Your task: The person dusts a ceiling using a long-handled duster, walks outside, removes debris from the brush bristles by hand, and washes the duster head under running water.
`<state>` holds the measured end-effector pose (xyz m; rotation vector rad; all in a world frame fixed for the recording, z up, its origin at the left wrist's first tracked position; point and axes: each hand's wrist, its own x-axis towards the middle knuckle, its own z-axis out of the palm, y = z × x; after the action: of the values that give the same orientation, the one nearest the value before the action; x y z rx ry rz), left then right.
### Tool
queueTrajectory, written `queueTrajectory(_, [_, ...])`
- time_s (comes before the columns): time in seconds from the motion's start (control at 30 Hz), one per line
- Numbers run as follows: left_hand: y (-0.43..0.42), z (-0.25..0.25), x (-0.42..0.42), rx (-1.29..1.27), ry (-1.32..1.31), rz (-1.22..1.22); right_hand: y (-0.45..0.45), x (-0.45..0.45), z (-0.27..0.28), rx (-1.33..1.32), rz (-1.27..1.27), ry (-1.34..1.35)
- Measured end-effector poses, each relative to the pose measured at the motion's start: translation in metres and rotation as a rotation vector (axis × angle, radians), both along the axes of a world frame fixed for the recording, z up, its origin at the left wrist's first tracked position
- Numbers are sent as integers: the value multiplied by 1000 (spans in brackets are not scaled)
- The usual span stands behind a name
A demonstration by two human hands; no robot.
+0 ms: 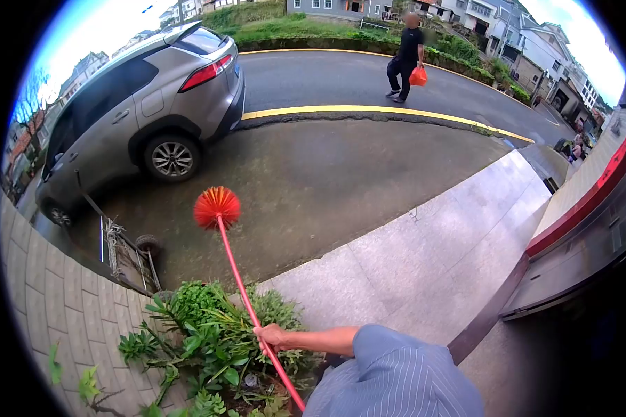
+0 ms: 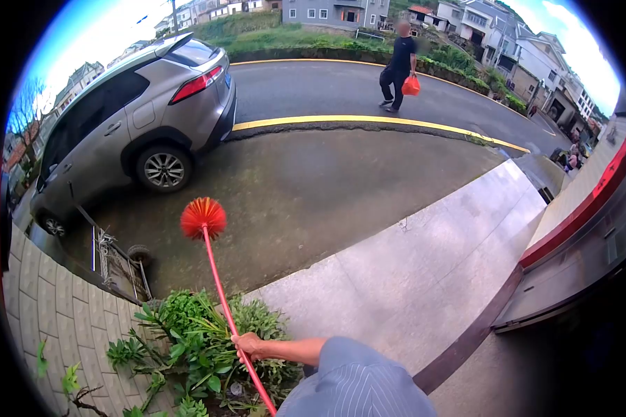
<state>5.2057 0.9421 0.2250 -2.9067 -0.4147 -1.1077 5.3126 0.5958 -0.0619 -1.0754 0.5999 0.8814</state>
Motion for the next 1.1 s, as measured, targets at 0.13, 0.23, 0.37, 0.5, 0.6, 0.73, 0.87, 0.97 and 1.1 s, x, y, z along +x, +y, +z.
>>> queueTrajectory(0.13, [-3,3,-2,10,16,4,0,-4,-6,13,-23,-5])
queueTrajectory(0.23, [-4,6,-2,14,20,7,1,-5,-11,16,-35,-5])
queueTrajectory(0.37, [-8,10,-5,23,25,13,3,-7,-16,18,-30,5])
queueTrajectory(0.5, [-8,13,-9,29,27,18,3,-8,-14,-5,0,-7])
queueTrajectory(0.6, [-9,12,-10,24,25,20,4,-8,-12,-8,3,-14])
queueTrajectory(0.73, [-9,14,-15,21,31,21,6,-6,-9,-27,-2,-17])
queueTrajectory(0.87, [-9,17,-19,29,48,39,7,-5,-6,8,-7,-2])
queueTrajectory(0.97, [-11,18,-24,31,43,59,9,-5,-4,-13,6,21])
queueTrajectory(1.1, [-11,23,-28,36,51,71,11,-6,-11,33,-8,30])
